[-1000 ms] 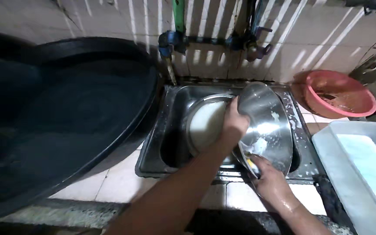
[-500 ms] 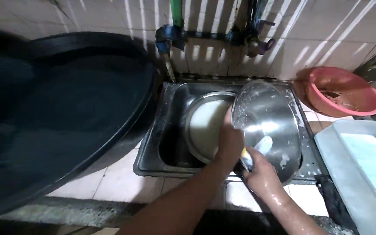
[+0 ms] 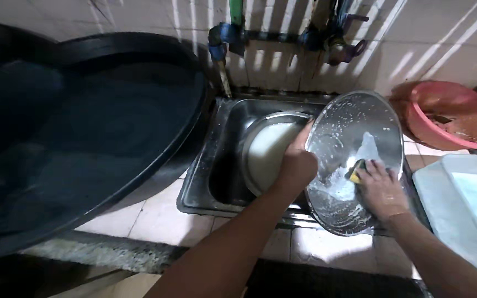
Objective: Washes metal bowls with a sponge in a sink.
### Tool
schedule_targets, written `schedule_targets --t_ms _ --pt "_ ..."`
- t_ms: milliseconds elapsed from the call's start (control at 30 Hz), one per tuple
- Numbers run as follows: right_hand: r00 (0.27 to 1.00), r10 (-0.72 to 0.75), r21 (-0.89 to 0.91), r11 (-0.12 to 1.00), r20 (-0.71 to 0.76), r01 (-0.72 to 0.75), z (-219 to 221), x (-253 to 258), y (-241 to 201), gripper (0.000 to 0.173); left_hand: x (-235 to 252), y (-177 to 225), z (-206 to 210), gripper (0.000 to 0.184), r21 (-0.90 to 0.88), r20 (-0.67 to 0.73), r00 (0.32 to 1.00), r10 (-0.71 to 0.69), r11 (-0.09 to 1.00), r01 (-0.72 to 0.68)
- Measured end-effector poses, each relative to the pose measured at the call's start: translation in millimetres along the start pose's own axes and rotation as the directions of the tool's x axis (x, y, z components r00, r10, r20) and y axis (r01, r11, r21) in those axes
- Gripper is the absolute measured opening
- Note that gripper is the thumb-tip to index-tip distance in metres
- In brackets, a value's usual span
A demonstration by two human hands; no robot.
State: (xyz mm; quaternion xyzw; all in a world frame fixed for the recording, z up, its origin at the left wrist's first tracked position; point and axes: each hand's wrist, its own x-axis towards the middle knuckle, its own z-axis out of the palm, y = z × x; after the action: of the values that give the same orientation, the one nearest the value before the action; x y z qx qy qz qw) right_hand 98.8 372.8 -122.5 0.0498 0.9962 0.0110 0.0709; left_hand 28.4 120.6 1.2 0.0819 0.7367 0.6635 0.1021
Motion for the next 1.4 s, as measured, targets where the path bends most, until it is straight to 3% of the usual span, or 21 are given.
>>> schedule_targets --t_ms 100,167,233,300,367,400,467,533,600,667,733,833,900,1000,1067,1133,1200,1233,1267,1333,1400 --pt "0.958 0.075 0.341 0.925 0.276 -0.170 -14.3 -19.0 -81.6 0.056 4.9 -5.5 2.0 0.072 -0.029 -0.023 0.999 0.022 0.999 -0.023" --pt "0.948 0.044 0.724 0.635 0.315 -0.270 -39.7 -28.9 -129.2 0.055 4.6 -6.2 4.1 0.072 -0.004 -0.050 0.998 0.026 1.000 -0.026" --pt "0.968 0.046 0.890 0.384 0.246 -0.244 -48.2 -40.0 -145.7 0.051 2.2 -3.4 3.2 0.074 0.076 -0.065 0.998 0.021 0.997 -0.016" --pt "0.979 -0.006 0.783 0.600 0.206 -0.161 -30.1 -51.2 -116.6 0.053 1.2 -0.9 0.0 0.077 0.126 -0.062 0.998 0.001 0.992 0.007" --pt "0.978 -0.025 0.395 0.916 0.207 -0.061 -15.2 -48.9 -56.5 0.051 1.6 0.5 -2.7 0.077 0.142 -0.047 0.999 -0.024 0.989 0.030" --pt "0.986 -0.026 0.213 0.977 0.164 -0.009 -11.7 -42.2 -24.2 0.047 2.3 0.4 -3.1 0.078 0.144 -0.033 0.999 -0.033 0.989 0.037" --pt "0.995 -0.006 0.003 1.000 0.096 0.005 -12.9 -31.5 15.0 0.043 2.6 -1.4 -1.7 0.079 0.138 -0.010 0.999 -0.030 0.990 0.032" --pt "0.996 0.030 0.012 0.999 0.083 -0.031 -12.6 -34.3 2.6 0.043 3.3 -2.1 0.7 0.078 0.110 0.000 1.000 0.005 0.994 -0.005" --pt "0.976 0.078 0.227 0.966 0.201 -0.124 -21.0 -45.9 -48.4 0.047 4.3 -0.1 5.0 0.075 0.060 -0.001 1.000 0.023 0.998 -0.023" --pt "0.946 0.043 0.552 0.803 0.322 -0.224 -30.0 -53.1 -90.3 0.054 4.6 0.9 8.1 0.073 0.016 -0.019 0.999 0.033 0.999 -0.032" --pt "0.951 -0.015 0.681 0.702 0.308 -0.209 -25.4 -58.2 -93.6 0.055 2.8 0.6 5.0 0.074 0.061 -0.031 0.998 0.046 0.997 -0.044" --pt "0.988 -0.002 0.292 0.956 0.154 -0.043 -11.7 -50.4 -38.0 0.047 0.3 1.3 2.4 0.077 0.068 -0.010 0.999 0.034 0.997 -0.034" --pt "0.997 0.028 0.070 0.997 0.070 -0.033 -7.4 -40.0 -4.5 0.043 0.5 2.2 3.2 0.077 0.079 0.021 0.999 0.044 0.996 -0.046" --pt "0.991 0.081 0.140 0.985 0.111 -0.096 -9.4 -46.9 -28.4 0.045 -1.4 1.3 3.8 0.075 0.095 0.030 0.997 0.075 0.992 -0.078" --pt "0.963 0.108 0.410 0.889 0.246 -0.204 -25.1 -50.3 -79.2 0.050 0.4 1.4 8.0 0.074 0.018 0.010 0.998 0.063 0.998 -0.063" --pt "0.938 0.110 0.757 0.565 0.327 -0.330 -51.8 -46.2 -127.1 0.052 1.1 2.8 11.0 0.072 -0.071 -0.005 0.999 0.044 0.997 -0.044" --pt "0.955 0.170 0.939 0.205 0.245 -0.277 -70.3 -50.4 -156.4 0.049 1.5 -0.3 12.6 0.071 -0.146 -0.031 0.997 0.065 0.987 -0.069" --pt "0.969 0.193 0.968 0.166 0.155 -0.188 -68.2 -58.4 -159.3 0.049 1.4 -2.1 13.4 0.071 -0.159 -0.041 0.996 0.075 0.984 -0.080" --pt "0.980 0.194 0.967 0.239 0.044 -0.091 -57.2 -68.7 -153.4 0.050 1.5 -3.5 14.2 0.071 -0.161 -0.047 0.995 0.084 0.983 -0.090" --pt "0.983 0.136 0.806 0.592 -0.126 0.021 -19.1 -89.3 -116.3 0.052 1.9 -3.7 11.8 0.071 -0.090 -0.034 0.996 0.086 0.992 -0.089" --pt "0.989 0.052 0.529 0.848 -0.141 0.031 5.2 -94.8 -68.3 0.049 2.1 -2.7 8.9 0.072 -0.036 -0.027 0.997 0.074 0.997 -0.075"
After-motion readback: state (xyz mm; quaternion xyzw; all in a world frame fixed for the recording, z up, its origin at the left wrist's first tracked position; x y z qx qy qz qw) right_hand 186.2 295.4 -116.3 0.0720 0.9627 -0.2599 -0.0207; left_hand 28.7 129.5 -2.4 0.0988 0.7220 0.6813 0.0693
